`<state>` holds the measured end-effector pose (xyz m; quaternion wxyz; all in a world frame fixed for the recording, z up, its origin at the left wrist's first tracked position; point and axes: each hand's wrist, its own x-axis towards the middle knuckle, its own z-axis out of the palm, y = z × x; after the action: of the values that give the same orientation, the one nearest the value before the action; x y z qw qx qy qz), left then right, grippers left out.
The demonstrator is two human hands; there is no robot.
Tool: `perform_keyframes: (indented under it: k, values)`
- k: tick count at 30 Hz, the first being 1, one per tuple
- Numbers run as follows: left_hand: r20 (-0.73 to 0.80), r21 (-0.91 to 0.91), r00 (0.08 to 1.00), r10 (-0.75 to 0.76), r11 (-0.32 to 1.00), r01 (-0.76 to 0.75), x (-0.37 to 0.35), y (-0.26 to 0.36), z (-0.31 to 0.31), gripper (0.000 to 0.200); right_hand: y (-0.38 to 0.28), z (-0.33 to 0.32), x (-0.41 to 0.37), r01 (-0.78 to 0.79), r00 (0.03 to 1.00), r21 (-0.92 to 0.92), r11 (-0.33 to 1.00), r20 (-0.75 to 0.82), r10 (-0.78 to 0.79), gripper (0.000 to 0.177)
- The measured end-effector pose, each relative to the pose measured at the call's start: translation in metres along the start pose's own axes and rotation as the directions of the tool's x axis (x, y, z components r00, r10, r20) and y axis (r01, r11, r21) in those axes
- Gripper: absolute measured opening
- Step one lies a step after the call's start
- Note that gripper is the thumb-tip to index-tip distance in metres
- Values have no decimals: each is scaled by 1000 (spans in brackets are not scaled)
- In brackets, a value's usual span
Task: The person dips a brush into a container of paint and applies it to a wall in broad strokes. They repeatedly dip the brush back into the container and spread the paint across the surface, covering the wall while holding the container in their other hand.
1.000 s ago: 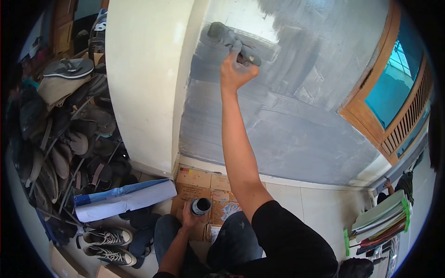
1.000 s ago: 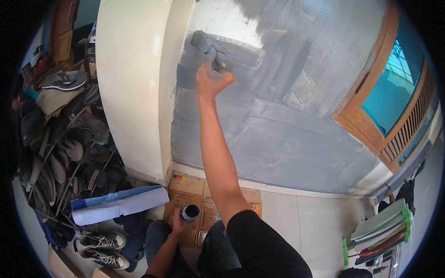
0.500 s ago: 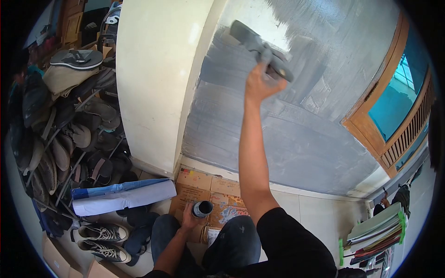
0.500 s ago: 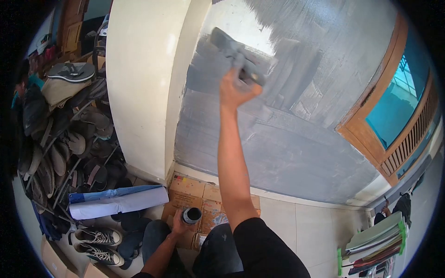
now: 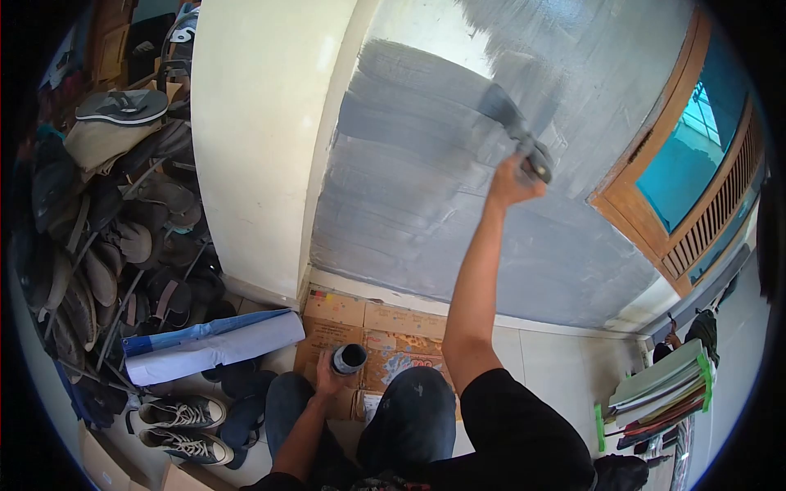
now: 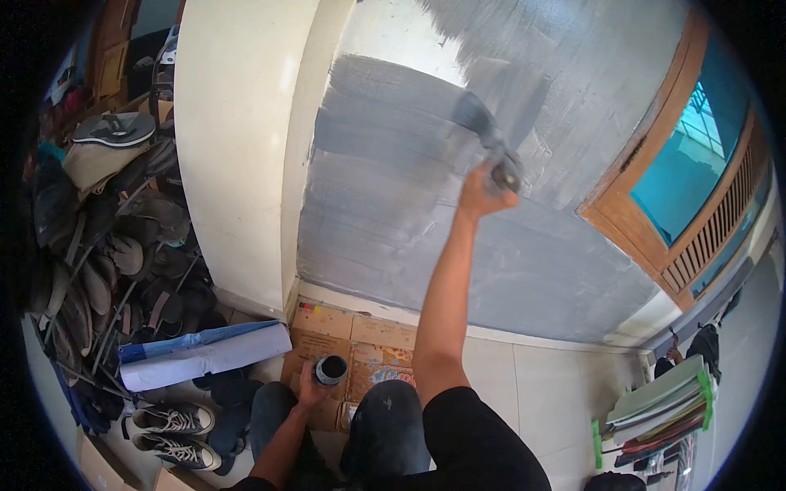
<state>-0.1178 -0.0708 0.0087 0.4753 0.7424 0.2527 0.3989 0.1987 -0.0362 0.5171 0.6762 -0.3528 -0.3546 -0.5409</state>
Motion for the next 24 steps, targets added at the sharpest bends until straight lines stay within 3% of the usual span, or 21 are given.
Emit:
perform_keyframes:
  k: [3,5,7,9,11,12,15,18,20,22,23,24]
  values:
    - [8,-48,1000,-1,999,2,2,11,-2,67,-5,-21,15,-48,999,-80,996,-27,46,16]
    - [20,-68,999,44,997,-43,3,17,-3,69,-36,-6,13,-245,948,186,952,-158,275,19]
    - [16,-39,999,37,999,-36,3,11,0,70,-43,14,-4,-306,943,247,920,-55,329,19]
    - [10,0,1000,25,1000,-25,0,6,-1,72,-47,45,-40,-188,982,12,982,4,188,19]
    - [42,35,998,38,999,-40,2,7,-4,80,-89,84,-65,-406,913,222,887,58,403,17]
    - [32,44,999,33,998,-35,2,5,-5,80,-89,101,-80,-415,909,231,880,62,412,17]
    - [-19,34,1000,-4,999,4,2,4,-6,83,-76,124,-114,-372,928,386,844,142,344,14]
    - [-44,53,999,10,999,-8,3,10,-6,83,-65,108,-113,-321,945,226,920,134,297,12]
    - [-35,-50,999,-19,999,17,3,3,-3,81,-53,79,-100,-150,988,162,975,66,141,14]
    - [-20,-27,1000,-10,1000,9,3,1,-1,79,-33,51,-81,68,997,-70,995,24,-66,10]
    - [-4,-2,1000,-1,1000,1,3,2,0,77,-42,44,-78,68,997,-69,995,27,-67,10]
    - [-6,-4,1000,-3,1000,3,4,3,1,77,-52,37,-73,-66,998,65,996,3,66,9]
